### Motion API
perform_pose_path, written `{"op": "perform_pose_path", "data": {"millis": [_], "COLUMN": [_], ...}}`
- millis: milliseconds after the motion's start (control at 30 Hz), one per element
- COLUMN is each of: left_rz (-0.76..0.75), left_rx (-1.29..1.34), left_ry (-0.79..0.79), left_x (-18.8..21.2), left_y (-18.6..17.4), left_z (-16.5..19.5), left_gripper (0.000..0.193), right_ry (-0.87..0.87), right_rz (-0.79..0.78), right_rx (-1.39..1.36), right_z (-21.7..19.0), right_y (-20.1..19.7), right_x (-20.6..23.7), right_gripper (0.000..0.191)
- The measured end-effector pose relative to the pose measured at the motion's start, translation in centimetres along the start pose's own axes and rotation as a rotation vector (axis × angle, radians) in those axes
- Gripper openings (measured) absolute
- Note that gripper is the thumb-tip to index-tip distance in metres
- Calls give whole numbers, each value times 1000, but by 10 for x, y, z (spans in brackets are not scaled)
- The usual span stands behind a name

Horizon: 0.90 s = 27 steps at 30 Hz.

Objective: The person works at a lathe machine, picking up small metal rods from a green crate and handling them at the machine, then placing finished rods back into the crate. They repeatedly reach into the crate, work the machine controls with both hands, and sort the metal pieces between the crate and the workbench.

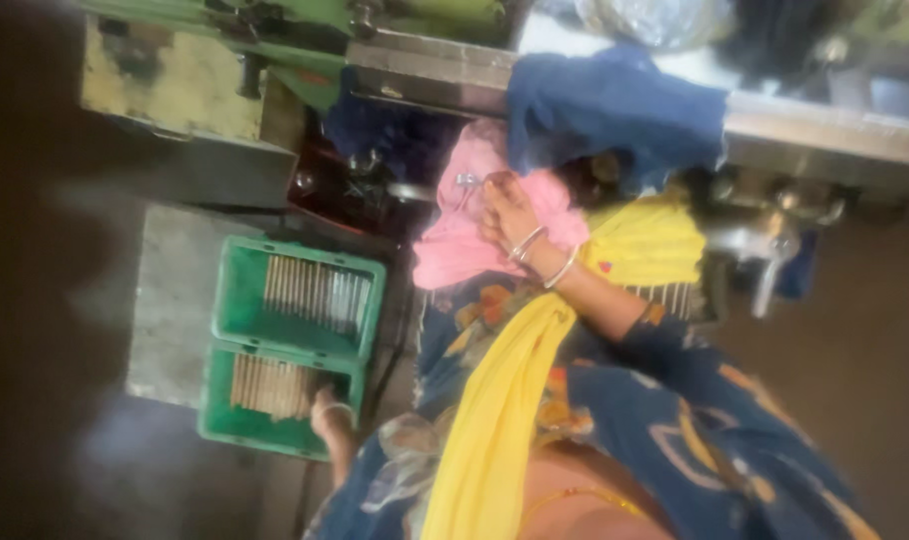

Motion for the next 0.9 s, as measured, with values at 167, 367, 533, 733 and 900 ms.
{"op": "perform_pose_path", "data": {"millis": [167,367,533,733,900], "left_rz": [63,8,-29,-80,-112], "left_rx": [20,11,-5,-5,-14], "left_ry": [98,103,126,233,407], "left_x": [10,22,20,20,-21], "left_y": [1,-4,-6,-37,-116], "left_z": [10,8,10,20,32], "left_gripper": [16,15,14,13,13], "right_ry": [-57,18,47,14,44], "right_rz": [81,24,5,-56,-64], "right_rx": [92,47,38,68,89], "right_z": [-1,0,-2,-7,-13], "right_y": [-15,-8,-3,3,16], "right_x": [-2,-6,-4,1,12], "right_gripper": [11,11,12,10,10]}}
Point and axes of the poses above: each hand's wrist, its own x-axis away from the middle knuckle, its own y-axis out of the palm, z = x × y, the point moved 5 cm from there along -x, towards the middle knuckle, and after that the axes turned 1 degree about -z, right-handed, at the moved point
